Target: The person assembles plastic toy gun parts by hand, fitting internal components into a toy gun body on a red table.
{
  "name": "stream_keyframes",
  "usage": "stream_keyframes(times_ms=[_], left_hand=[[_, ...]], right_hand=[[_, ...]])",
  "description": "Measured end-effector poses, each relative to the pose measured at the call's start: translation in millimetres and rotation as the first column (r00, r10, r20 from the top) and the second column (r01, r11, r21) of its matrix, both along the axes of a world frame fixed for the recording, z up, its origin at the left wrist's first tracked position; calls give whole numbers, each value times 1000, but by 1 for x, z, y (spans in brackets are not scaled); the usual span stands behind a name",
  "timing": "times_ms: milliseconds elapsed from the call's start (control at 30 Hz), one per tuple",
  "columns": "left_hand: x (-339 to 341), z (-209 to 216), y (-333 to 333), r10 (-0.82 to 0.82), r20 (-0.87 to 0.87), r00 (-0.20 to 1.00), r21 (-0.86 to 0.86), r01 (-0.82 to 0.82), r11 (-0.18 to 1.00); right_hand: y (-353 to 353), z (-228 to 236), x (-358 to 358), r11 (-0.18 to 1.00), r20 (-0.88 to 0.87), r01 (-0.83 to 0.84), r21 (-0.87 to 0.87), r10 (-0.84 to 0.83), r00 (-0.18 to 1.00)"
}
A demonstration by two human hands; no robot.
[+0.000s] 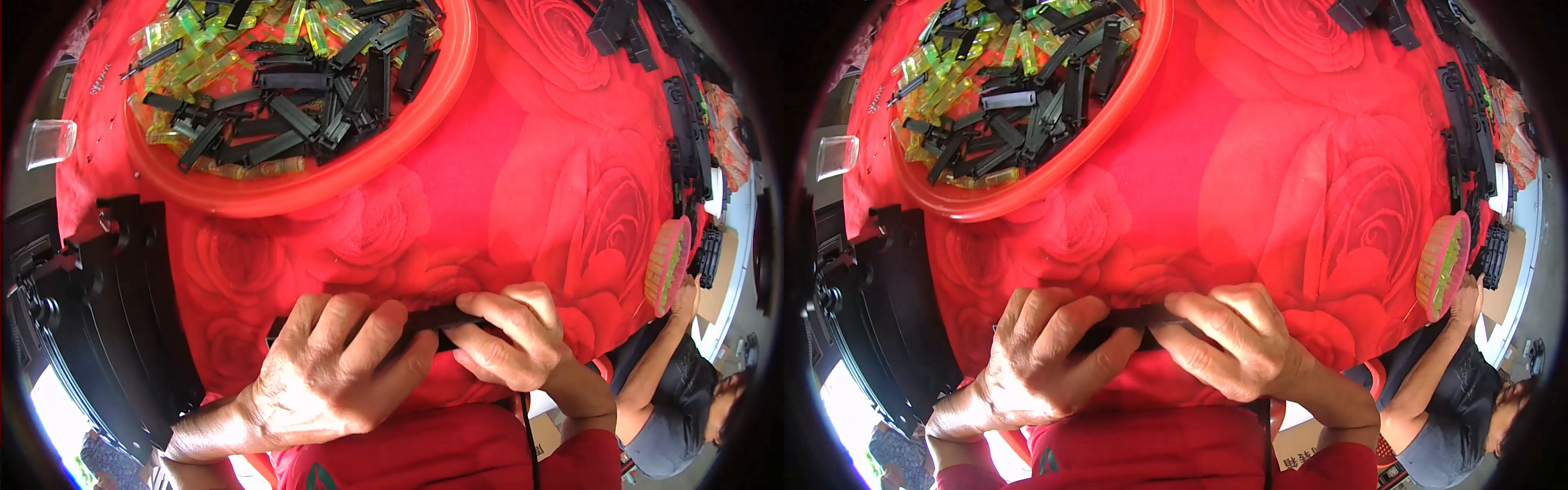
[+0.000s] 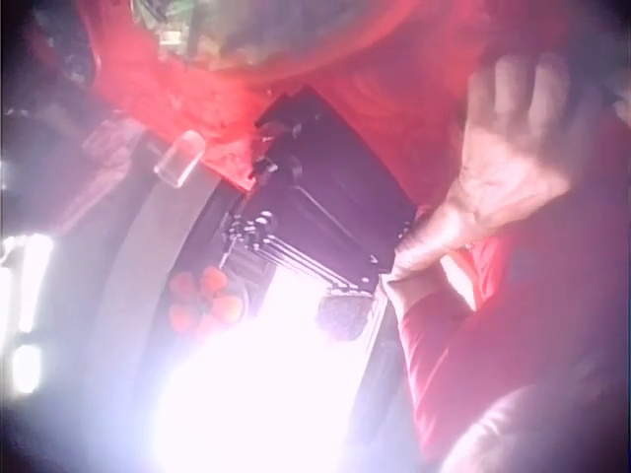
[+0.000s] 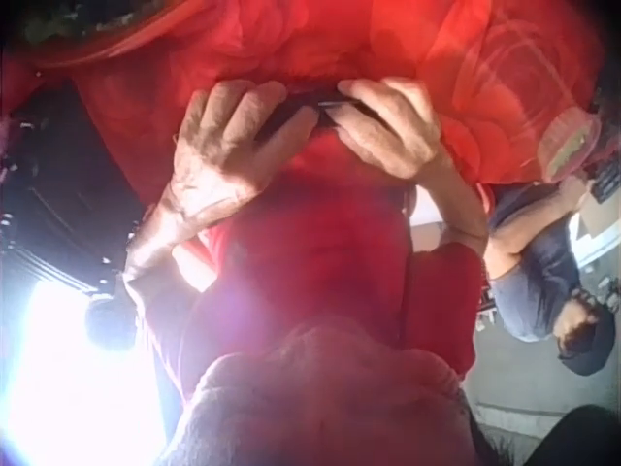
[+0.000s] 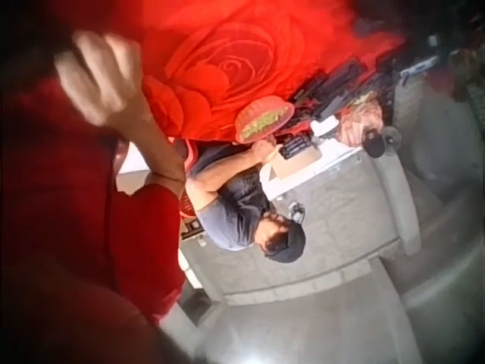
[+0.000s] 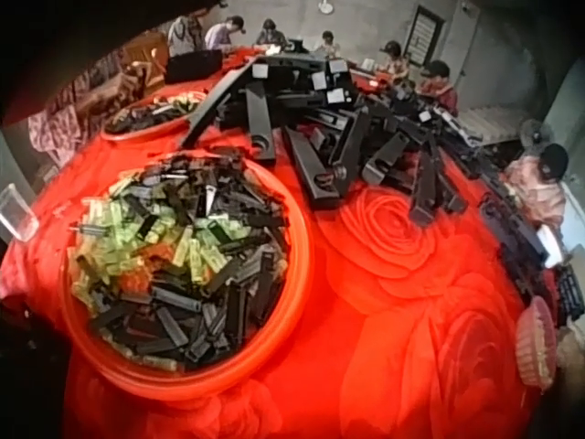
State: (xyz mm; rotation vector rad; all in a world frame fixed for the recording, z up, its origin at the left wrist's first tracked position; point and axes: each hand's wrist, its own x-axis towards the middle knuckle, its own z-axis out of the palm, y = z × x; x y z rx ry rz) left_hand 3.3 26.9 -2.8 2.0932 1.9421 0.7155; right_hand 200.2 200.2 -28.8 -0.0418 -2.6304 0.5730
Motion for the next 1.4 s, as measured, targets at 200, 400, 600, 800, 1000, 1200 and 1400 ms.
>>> stream_keyframes(times_ms=[200,400,600,800,1000,1200,1400], left_hand=[[2,-6,5,22,-44,999,38,-21,999],[8,-4,6,43,-11,999,26,-43,999],[10,-4,4,70,17,997,49,-71,996],[6,1,-1,34,56,998,0,-34,999],[7,-1,-4,21,39,999,12,-22,1000],[11,-6,-2,61,-11,998,60,-60,996],[13,-4,1,61,-25,998,62,-60,996]], right_hand=[[6,-1,4,998,66,-51,-38,54,996],[9,7,2,995,124,-72,-63,80,989],[7,2,2,994,62,-78,-79,83,995],[1,3,3,997,11,-72,-42,73,997],[-1,-4,4,996,-39,-83,-44,81,996],[5,4,1,993,45,-108,-42,110,993],[4,3,2,994,36,-71,-78,74,997]])
